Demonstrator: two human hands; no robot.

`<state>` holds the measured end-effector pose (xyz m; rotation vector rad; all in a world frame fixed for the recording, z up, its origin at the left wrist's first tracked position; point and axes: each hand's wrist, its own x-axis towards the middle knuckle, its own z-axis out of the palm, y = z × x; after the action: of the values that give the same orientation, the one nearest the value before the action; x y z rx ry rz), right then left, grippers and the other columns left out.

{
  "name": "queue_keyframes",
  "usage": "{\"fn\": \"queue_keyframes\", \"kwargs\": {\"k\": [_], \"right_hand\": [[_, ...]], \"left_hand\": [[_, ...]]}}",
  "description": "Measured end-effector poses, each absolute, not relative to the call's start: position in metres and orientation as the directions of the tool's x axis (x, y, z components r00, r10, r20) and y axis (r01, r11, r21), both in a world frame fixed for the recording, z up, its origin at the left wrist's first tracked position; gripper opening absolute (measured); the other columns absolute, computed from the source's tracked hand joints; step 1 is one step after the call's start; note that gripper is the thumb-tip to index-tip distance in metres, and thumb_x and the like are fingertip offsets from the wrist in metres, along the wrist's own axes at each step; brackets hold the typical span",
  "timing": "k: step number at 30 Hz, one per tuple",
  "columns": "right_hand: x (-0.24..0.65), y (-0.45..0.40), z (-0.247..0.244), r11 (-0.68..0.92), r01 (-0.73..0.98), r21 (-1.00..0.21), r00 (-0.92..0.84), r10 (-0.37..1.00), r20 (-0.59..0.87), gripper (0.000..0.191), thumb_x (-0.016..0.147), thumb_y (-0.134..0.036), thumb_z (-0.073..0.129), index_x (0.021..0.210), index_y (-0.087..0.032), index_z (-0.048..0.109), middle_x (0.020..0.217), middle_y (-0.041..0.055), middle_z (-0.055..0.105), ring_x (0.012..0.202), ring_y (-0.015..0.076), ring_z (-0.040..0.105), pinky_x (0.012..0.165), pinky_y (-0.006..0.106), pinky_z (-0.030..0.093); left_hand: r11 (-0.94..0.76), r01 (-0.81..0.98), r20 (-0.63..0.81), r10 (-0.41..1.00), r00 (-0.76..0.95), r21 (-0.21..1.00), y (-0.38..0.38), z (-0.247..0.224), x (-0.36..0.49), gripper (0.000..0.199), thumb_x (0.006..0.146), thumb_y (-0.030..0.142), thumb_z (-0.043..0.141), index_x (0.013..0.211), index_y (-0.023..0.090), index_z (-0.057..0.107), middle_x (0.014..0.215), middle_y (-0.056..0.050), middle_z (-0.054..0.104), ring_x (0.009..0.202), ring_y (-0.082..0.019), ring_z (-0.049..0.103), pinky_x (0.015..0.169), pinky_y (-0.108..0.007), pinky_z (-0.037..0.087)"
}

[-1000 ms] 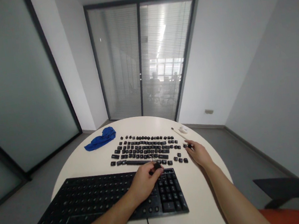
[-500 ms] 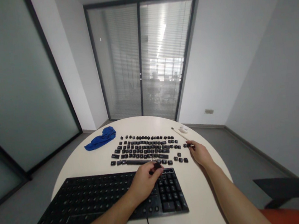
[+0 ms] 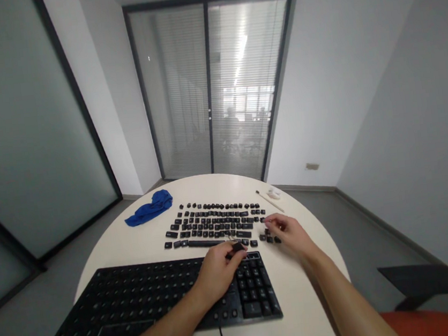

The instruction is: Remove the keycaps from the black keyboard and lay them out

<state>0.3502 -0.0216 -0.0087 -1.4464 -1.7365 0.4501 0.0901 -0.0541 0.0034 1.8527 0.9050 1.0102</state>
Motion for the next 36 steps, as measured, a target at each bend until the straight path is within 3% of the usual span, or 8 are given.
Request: {"fn": "queue_keyframes", "kwargs": {"k": [2, 5, 10, 17, 26, 36], "right_hand": [[0.339, -0.027, -0.006, 0.272, 0.529, -0.804, -0.174, 0.962, 0.211, 0.028, 0.082, -0.044, 0.066, 0.090, -0.016, 0.069, 0.063, -0.0012, 0.060, 0.057, 0.0136, 0.053, 0.056, 0.025, 0.040], [0.330, -0.034, -0.002, 0.140, 0.358, -0.923, -0.392, 0.920, -0.013, 0.035, 0.072, -0.042, 0.078, 0.093, -0.016, 0.067, 0.055, -0.0072, 0.052, 0.048, 0.0096, 0.047, 0.050, 0.022, 0.036], [0.324, -0.041, 0.000, 0.047, 0.334, -0.941, -0.558, 0.814, -0.158, 0.050, 0.056, -0.031, 0.090, 0.097, -0.015, 0.064, 0.062, -0.0078, 0.053, 0.055, 0.0079, 0.046, 0.051, 0.019, 0.033], [0.312, -0.041, -0.010, 0.035, 0.351, -0.936, -0.570, 0.801, -0.184, 0.050, 0.054, -0.032, 0.091, 0.091, -0.016, 0.062, 0.061, -0.0091, 0.052, 0.054, 0.0076, 0.043, 0.050, 0.020, 0.030], [0.308, -0.041, -0.006, 0.041, 0.320, -0.946, -0.562, 0.813, -0.155, 0.046, 0.056, -0.029, 0.089, 0.091, -0.016, 0.062, 0.060, -0.0099, 0.049, 0.053, 0.0072, 0.041, 0.049, 0.020, 0.028], [0.305, -0.042, -0.003, 0.118, 0.395, -0.911, -0.549, 0.826, -0.131, 0.038, 0.060, -0.031, 0.086, 0.087, -0.015, 0.064, 0.058, -0.0095, 0.047, 0.052, 0.0071, 0.039, 0.048, 0.020, 0.027]], "left_hand": [[-0.384, 0.195, 0.280, 0.867, 0.413, 0.903, -0.053, 0.002, 0.092, 0.021, 0.090, 0.029, 0.058, 0.093, 0.017, 0.074, 0.095, -0.007, 0.076, 0.089, -0.023, 0.067, 0.083, -0.032, 0.049], [-0.346, 0.254, 0.230, 0.889, 0.395, 0.903, -0.051, -0.002, 0.095, 0.024, 0.089, 0.032, 0.057, 0.085, 0.015, 0.074, 0.084, -0.008, 0.076, 0.079, -0.023, 0.067, 0.075, -0.031, 0.049], [-0.299, 0.272, 0.189, 0.911, 0.366, 0.915, -0.050, -0.004, 0.097, 0.030, 0.090, 0.035, 0.054, 0.083, 0.013, 0.074, 0.079, -0.007, 0.075, 0.072, -0.022, 0.065, 0.066, -0.028, 0.046], [-0.303, 0.401, 0.175, 0.930, 0.323, 0.865, -0.058, -0.004, 0.093, 0.033, 0.090, 0.037, 0.053, 0.077, 0.016, 0.074, 0.071, -0.005, 0.072, 0.064, -0.020, 0.062, 0.059, -0.025, 0.040], [-0.454, 0.587, 0.288, 0.888, 0.358, 0.670, -0.072, 0.005, 0.097, 0.031, 0.090, 0.034, 0.056, 0.069, 0.018, 0.072, 0.066, -0.003, 0.070, 0.061, -0.018, 0.059, 0.056, -0.026, 0.029], [-0.553, 0.523, 0.348, 0.827, 0.442, 0.648, -0.066, -0.001, 0.097, 0.027, 0.090, 0.028, 0.059, 0.067, 0.018, 0.069, 0.068, -0.001, 0.067, 0.065, -0.017, 0.057, 0.060, -0.025, 0.031]]}}
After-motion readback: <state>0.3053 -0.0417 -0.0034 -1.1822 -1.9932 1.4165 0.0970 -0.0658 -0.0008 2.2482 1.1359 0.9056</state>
